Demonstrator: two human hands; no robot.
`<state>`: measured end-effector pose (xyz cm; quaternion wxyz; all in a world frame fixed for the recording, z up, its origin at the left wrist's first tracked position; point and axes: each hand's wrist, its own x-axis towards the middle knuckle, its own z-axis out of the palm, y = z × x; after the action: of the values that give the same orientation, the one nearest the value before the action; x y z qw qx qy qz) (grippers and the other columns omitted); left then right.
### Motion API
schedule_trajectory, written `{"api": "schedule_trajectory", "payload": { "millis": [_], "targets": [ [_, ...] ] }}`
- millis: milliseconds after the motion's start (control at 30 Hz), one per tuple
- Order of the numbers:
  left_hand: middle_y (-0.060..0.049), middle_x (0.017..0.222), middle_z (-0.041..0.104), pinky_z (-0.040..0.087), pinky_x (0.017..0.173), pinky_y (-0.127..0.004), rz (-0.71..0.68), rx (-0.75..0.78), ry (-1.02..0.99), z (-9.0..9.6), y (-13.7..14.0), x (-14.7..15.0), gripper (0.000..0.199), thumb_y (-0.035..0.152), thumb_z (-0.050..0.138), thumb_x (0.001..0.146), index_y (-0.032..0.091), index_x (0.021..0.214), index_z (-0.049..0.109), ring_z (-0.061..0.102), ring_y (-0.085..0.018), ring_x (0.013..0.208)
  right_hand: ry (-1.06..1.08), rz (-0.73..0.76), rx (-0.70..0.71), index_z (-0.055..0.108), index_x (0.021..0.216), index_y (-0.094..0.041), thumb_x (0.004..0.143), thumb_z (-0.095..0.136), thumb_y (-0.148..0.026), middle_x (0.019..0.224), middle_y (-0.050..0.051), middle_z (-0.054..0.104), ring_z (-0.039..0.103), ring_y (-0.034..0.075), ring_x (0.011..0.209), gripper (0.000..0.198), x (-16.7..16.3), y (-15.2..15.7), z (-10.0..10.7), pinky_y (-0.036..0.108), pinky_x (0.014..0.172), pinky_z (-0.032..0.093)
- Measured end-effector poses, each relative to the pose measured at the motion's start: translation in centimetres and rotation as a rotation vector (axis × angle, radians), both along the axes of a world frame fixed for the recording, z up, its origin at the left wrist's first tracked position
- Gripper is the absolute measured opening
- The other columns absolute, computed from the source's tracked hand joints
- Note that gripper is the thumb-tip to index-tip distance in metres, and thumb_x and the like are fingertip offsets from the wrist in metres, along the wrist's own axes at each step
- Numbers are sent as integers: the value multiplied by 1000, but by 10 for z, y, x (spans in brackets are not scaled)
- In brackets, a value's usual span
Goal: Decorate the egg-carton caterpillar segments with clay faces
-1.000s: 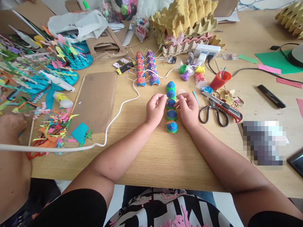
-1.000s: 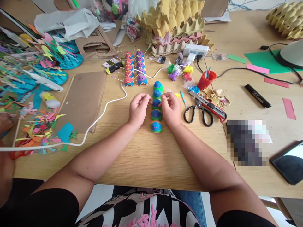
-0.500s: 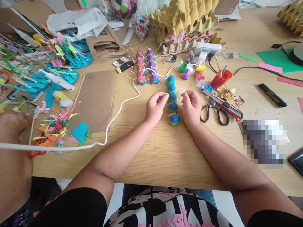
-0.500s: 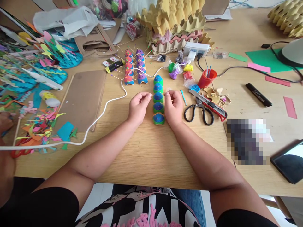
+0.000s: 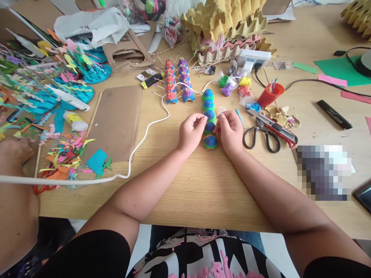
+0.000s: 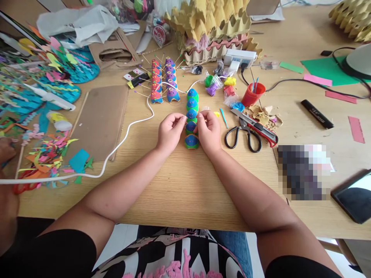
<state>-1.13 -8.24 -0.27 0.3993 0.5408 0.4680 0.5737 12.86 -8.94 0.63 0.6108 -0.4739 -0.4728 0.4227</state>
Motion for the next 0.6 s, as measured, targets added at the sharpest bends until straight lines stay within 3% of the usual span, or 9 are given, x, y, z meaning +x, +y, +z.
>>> {"api": "schedule_trajectory", "payload": {
  "millis": [167,600],
  "targets": [
    [-1,86,79,54,78,-24,28,-6,-29,-1,4,-2,18,37,79,97,21,90,76,71,-13,80,8,8,-40,56,87,-27,89,74,-77,70,-6,62,65,11,60,53,1,3,-2,24,52,49],
    [-3,94,83,57,88,-26,2,-51,-144,-9,9,-3,20,42,86,91,22,96,85,72,-14,88,-8,-53,15,59,83,-26,92,75,-70,73,-5,59,58,11,66,48,3,3,-1,27,64,48]
  ]
}}
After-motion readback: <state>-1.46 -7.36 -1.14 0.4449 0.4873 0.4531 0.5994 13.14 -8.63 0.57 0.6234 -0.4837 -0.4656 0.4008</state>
